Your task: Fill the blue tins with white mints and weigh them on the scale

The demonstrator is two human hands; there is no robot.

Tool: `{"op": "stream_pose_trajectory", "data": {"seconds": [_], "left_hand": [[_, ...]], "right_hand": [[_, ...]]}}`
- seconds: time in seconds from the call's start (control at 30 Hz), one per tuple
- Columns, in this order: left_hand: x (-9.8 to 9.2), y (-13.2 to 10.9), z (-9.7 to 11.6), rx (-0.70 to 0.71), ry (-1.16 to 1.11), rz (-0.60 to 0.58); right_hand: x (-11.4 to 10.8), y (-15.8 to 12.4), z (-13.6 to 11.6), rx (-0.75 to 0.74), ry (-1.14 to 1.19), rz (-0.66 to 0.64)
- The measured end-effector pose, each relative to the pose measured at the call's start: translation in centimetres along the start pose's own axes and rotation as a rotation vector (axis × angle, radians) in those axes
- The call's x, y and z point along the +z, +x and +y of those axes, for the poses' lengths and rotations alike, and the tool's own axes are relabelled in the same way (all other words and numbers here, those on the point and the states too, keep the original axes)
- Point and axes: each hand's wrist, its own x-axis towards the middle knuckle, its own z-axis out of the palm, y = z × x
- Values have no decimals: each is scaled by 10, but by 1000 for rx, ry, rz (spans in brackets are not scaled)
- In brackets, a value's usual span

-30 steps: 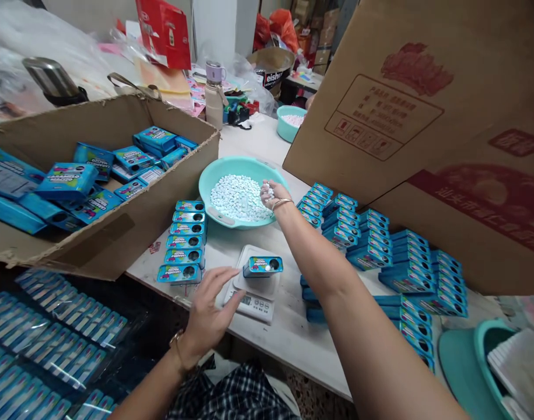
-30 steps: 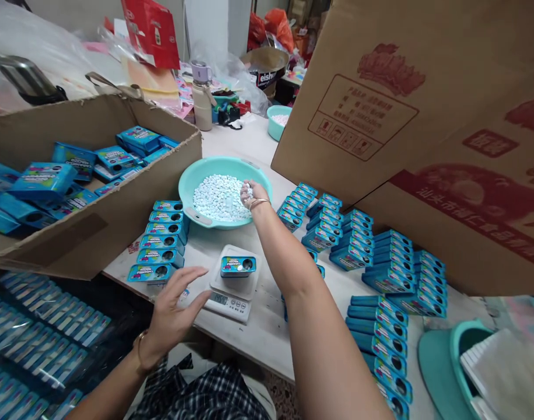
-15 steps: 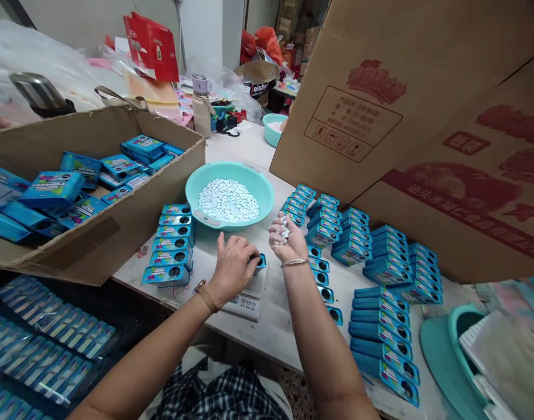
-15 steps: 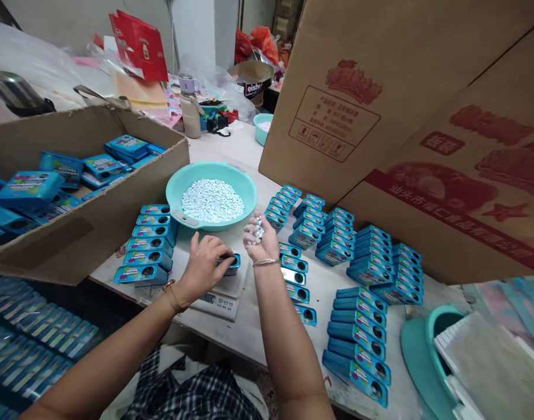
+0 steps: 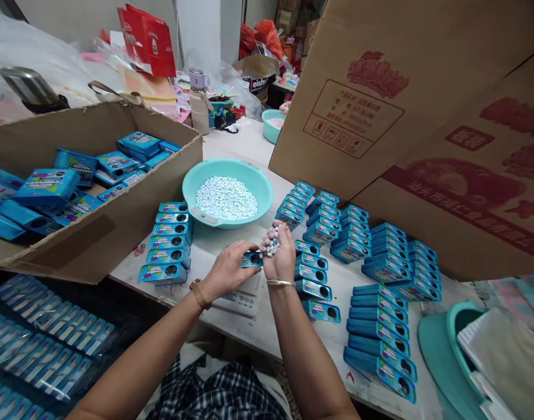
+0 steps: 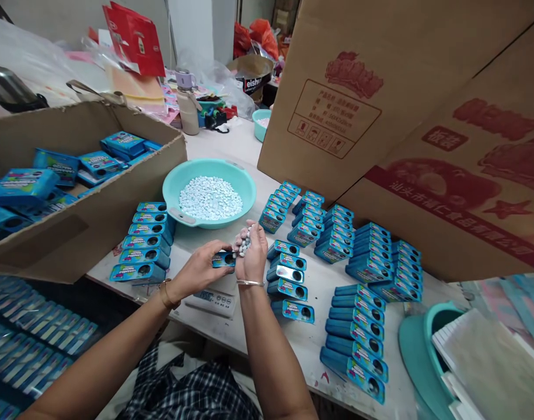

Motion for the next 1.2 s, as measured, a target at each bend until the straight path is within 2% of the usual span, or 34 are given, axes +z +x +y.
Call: {"op": "stream_pose_trajectory", "data": {"seconds": [0.2, 0.3, 0.37, 0.47, 0.6, 0.7, 0.8, 0.9, 1.0, 1.2], "left_hand": [[1, -1, 1, 6, -6, 9], [-2, -2, 2, 25, -10, 8], [-11, -5, 6, 49, -35, 26], [-34, -15, 14, 29, -94, 160], [-59, -38, 16, -123, -183, 394], [-63, -52, 8, -214, -262, 478], [-58, -60, -1, -261, -320, 489], [-52, -62, -4, -284, -347, 476], [-48, -62, -2, -281, -331, 445], [-44, -62, 2, -238, -241, 399]], "right_hand": [[2, -3, 2, -12, -4, 17], [-1, 2, -5, 90, 78, 48], [-7, 5, -16, 203, 174, 29], [-20, 7, -36, 343, 357, -74], [-41, 6, -58, 425, 611, -173], [-54, 8, -66, 465, 772, -193], [-59, 11, -68, 473, 877, -157], [-55, 11, -64, 467, 865, -104], [-47, 7, -57, 490, 758, -36], [-42, 1, -52, 351, 468, 0]]}}
